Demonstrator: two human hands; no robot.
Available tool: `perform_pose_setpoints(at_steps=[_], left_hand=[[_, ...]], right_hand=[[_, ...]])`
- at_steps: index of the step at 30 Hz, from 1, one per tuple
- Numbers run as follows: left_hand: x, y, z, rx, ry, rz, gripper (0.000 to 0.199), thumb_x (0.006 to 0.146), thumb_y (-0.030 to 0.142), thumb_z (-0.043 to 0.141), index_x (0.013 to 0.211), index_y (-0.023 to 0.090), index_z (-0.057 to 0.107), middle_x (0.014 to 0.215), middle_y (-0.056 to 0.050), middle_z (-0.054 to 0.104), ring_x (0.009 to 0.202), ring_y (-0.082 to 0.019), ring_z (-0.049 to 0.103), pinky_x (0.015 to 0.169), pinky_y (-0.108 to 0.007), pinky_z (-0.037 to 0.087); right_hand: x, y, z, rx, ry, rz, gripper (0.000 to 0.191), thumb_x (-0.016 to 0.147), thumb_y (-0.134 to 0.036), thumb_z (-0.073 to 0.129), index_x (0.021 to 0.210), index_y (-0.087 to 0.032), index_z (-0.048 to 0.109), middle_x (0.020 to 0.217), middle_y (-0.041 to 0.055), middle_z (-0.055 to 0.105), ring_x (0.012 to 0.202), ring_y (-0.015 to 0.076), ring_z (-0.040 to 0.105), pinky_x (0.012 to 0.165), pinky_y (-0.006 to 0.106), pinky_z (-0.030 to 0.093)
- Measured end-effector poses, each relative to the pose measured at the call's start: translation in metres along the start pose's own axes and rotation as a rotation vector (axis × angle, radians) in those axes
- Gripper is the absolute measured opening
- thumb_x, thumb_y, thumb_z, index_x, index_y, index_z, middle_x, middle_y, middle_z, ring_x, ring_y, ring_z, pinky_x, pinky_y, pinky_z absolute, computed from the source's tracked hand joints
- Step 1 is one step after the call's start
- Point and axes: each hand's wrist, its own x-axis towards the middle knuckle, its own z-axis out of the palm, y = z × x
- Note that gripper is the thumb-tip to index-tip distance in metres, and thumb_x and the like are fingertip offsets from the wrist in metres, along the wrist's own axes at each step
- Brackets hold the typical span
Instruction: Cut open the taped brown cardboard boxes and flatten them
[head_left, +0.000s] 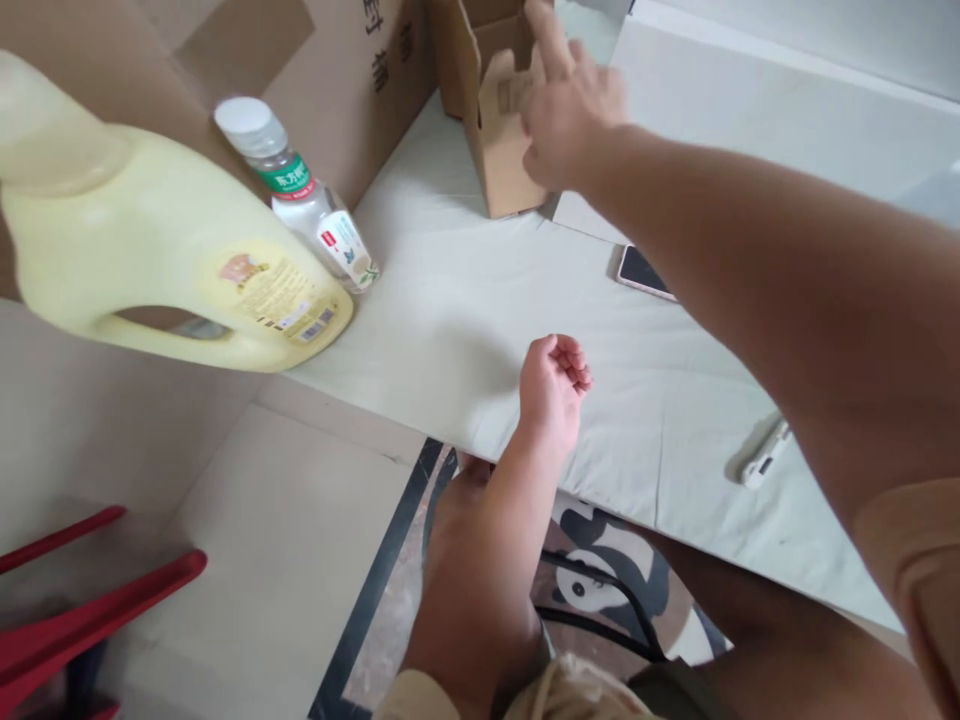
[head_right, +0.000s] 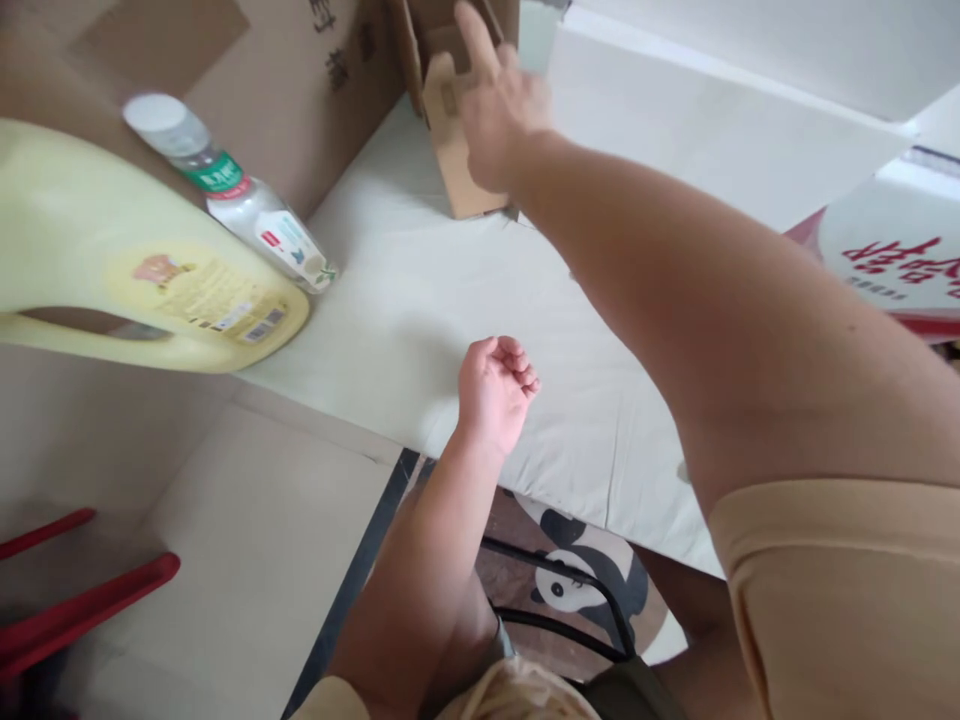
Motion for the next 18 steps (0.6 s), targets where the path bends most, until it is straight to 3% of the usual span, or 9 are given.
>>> perform_pose_setpoints(at_steps=[2, 4, 7, 10, 14, 16, 18], left_hand=[[0.002, 0.0, -0.001, 0.0, 0.005, 0.011, 0.031, 0.094, 0.026, 0.044, 0.066, 0.017, 0.054, 0.059, 0.003, 0.046, 0.05, -0.008, 0.04, 0.058, -0.024, 0.032], [0.002, 0.0, -0.001, 0.016, 0.006, 0.013, 0.028, 0.093, 0.025, 0.046, 0.067, 0.017, 0.054, 0.059, 0.003, 0.046, 0.051, -0.008, 0.039, 0.058, -0.024, 0.032], [0.001, 0.002, -0.001, 0.032, -0.018, 0.033, 0.025, 0.09, 0.019, 0.045, 0.065, 0.018, 0.052, 0.058, 0.003, 0.045, 0.05, -0.008, 0.039, 0.058, -0.024, 0.032], [-0.001, 0.007, -0.002, 0.002, -0.03, 0.075, 0.025, 0.088, 0.016, 0.044, 0.064, 0.018, 0.05, 0.058, 0.003, 0.043, 0.05, -0.008, 0.038, 0.056, -0.023, 0.031], [-0.001, 0.014, -0.01, 0.023, 0.087, 0.313, 0.023, 0.088, 0.017, 0.047, 0.065, 0.02, 0.048, 0.062, 0.004, 0.044, 0.054, -0.008, 0.042, 0.057, -0.022, 0.033], [0.001, 0.017, -0.016, 0.082, 0.205, 0.508, 0.018, 0.087, 0.016, 0.049, 0.07, 0.02, 0.051, 0.069, 0.003, 0.048, 0.062, -0.008, 0.049, 0.061, -0.021, 0.038], [0.002, 0.019, -0.022, 0.167, 0.299, 0.706, 0.011, 0.088, 0.017, 0.052, 0.078, 0.022, 0.056, 0.082, 0.002, 0.056, 0.079, -0.009, 0.059, 0.071, -0.019, 0.043]], right_hand=[[0.021, 0.003, 0.0, -0.05, -0.026, 0.036, 0.038, 0.09, -0.033, 0.06, 0.098, 0.003, 0.069, 0.173, 0.0195, 0.022, 0.142, 0.0552, 0.045, 0.105, 0.067, 0.043], [0.027, 0.005, 0.0, -0.046, -0.022, 0.073, 0.05, 0.091, -0.044, 0.061, 0.101, 0.003, 0.07, 0.159, 0.0226, 0.042, 0.131, 0.0522, 0.057, 0.101, 0.065, 0.046], [0.006, 0.003, -0.007, -0.041, 0.004, 0.125, 0.039, 0.095, -0.036, 0.061, 0.108, -0.001, 0.072, 0.146, 0.0194, 0.055, 0.126, 0.0449, 0.066, 0.105, 0.056, 0.053], [-0.041, -0.002, -0.019, -0.016, 0.019, 0.101, 0.031, 0.097, -0.019, 0.053, 0.115, -0.003, 0.071, 0.141, 0.0178, 0.06, 0.123, 0.0412, 0.068, 0.106, 0.053, 0.06], [-0.129, 0.006, -0.025, 0.038, 0.095, -0.017, 0.029, 0.098, -0.026, 0.045, 0.103, -0.013, 0.071, 0.138, 0.0154, 0.064, 0.115, 0.038, 0.071, 0.096, 0.058, 0.064], [-0.183, 0.018, -0.022, 0.12, 0.208, -0.009, 0.03, 0.098, -0.03, 0.042, 0.086, -0.02, 0.068, 0.121, 0.014, 0.072, 0.111, 0.0333, 0.071, 0.093, 0.053, 0.064], [-0.242, 0.032, -0.014, 0.255, 0.419, 0.058, 0.032, 0.094, -0.033, 0.041, 0.068, -0.026, 0.058, 0.094, 0.0121, 0.073, 0.09, 0.0293, 0.073, 0.079, 0.051, 0.064]])
